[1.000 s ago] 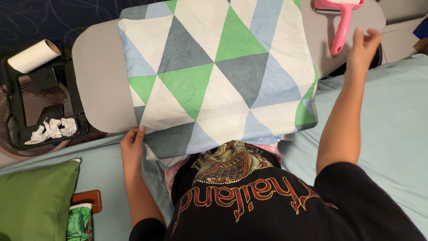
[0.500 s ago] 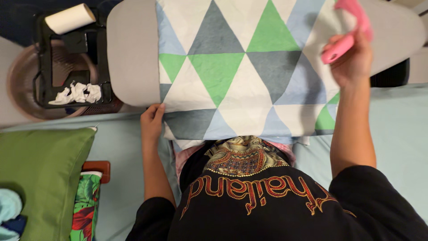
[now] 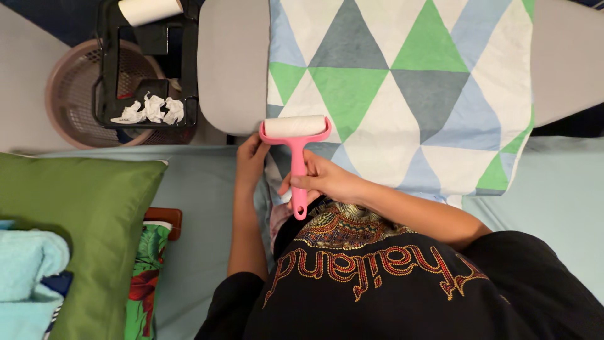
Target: The person uses a pink lint roller to roll over a patterned cloth laid on an ironing board. They repeatedly roll the surface, adjust the cloth, and fold it while continuing to roll. The cloth remains on the ironing board throughout the clip.
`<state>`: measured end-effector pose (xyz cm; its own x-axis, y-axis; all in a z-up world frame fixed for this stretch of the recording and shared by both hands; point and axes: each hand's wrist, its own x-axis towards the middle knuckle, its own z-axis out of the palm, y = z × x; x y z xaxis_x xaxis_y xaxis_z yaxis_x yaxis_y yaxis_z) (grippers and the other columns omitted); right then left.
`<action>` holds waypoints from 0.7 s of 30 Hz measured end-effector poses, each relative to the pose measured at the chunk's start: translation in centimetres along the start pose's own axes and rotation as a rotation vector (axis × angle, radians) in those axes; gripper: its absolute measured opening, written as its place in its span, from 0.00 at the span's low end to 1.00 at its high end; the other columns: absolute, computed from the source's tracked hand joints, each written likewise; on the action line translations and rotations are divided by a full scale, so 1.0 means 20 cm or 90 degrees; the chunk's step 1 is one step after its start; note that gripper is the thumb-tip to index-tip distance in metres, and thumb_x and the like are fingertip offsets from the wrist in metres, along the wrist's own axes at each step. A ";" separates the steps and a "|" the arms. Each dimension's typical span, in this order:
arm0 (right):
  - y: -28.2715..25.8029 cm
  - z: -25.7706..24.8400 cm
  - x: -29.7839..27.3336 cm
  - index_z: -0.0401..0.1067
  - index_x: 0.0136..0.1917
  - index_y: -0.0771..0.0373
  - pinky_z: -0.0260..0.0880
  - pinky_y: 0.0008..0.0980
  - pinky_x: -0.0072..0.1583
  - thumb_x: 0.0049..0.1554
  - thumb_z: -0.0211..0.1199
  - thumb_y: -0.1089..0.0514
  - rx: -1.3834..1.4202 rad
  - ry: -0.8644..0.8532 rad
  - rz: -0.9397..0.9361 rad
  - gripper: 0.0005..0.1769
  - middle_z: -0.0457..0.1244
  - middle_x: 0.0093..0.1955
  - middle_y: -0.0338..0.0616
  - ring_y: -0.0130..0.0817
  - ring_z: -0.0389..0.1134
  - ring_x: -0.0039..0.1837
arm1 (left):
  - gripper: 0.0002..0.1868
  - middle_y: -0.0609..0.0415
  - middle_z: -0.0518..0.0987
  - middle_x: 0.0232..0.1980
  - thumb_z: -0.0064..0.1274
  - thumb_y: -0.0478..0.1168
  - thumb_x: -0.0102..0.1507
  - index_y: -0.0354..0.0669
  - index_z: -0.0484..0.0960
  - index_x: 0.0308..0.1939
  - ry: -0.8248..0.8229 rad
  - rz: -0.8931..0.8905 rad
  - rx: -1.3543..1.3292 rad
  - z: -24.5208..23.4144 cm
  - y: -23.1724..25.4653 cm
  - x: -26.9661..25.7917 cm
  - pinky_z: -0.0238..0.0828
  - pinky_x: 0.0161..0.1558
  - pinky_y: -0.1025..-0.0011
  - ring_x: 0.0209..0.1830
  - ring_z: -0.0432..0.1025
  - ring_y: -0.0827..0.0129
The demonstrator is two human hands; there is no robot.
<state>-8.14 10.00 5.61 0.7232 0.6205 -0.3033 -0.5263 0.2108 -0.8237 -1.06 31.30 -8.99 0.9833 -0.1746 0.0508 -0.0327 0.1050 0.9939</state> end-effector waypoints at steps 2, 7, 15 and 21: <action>0.01 0.01 0.04 0.48 0.71 0.65 0.81 0.37 0.46 0.64 0.56 0.55 0.007 0.033 0.016 0.29 0.70 0.52 0.57 0.41 0.76 0.45 | 0.10 0.65 0.79 0.41 0.51 0.38 0.70 0.34 0.81 0.48 0.001 -0.014 0.026 0.00 0.00 -0.01 0.66 0.45 0.80 0.42 0.68 0.83; -0.01 -0.07 0.15 0.53 0.63 0.64 0.79 0.35 0.42 0.66 0.54 0.52 0.015 0.135 0.001 0.19 0.70 0.48 0.55 0.40 0.76 0.43 | 0.10 0.67 0.71 0.32 0.53 0.40 0.71 0.35 0.80 0.42 0.035 -0.054 0.078 0.01 -0.01 -0.02 0.59 0.34 0.79 0.33 0.62 0.84; -0.36 -0.51 0.60 0.56 0.57 0.62 0.78 0.34 0.38 0.66 0.54 0.49 0.001 0.213 -0.062 0.17 0.70 0.44 0.55 0.42 0.75 0.39 | 0.11 0.66 0.63 0.25 0.55 0.41 0.69 0.35 0.80 0.38 0.040 -0.093 0.114 0.01 0.06 -0.04 0.49 0.27 0.76 0.25 0.55 0.82; -0.67 -0.87 0.95 0.58 0.60 0.65 0.79 0.38 0.38 0.67 0.52 0.49 -0.040 0.258 -0.099 0.18 0.70 0.43 0.54 0.44 0.75 0.39 | 0.11 0.66 0.66 0.25 0.54 0.41 0.69 0.34 0.79 0.39 0.012 -0.063 0.107 0.00 0.09 -0.04 0.54 0.29 0.77 0.27 0.58 0.83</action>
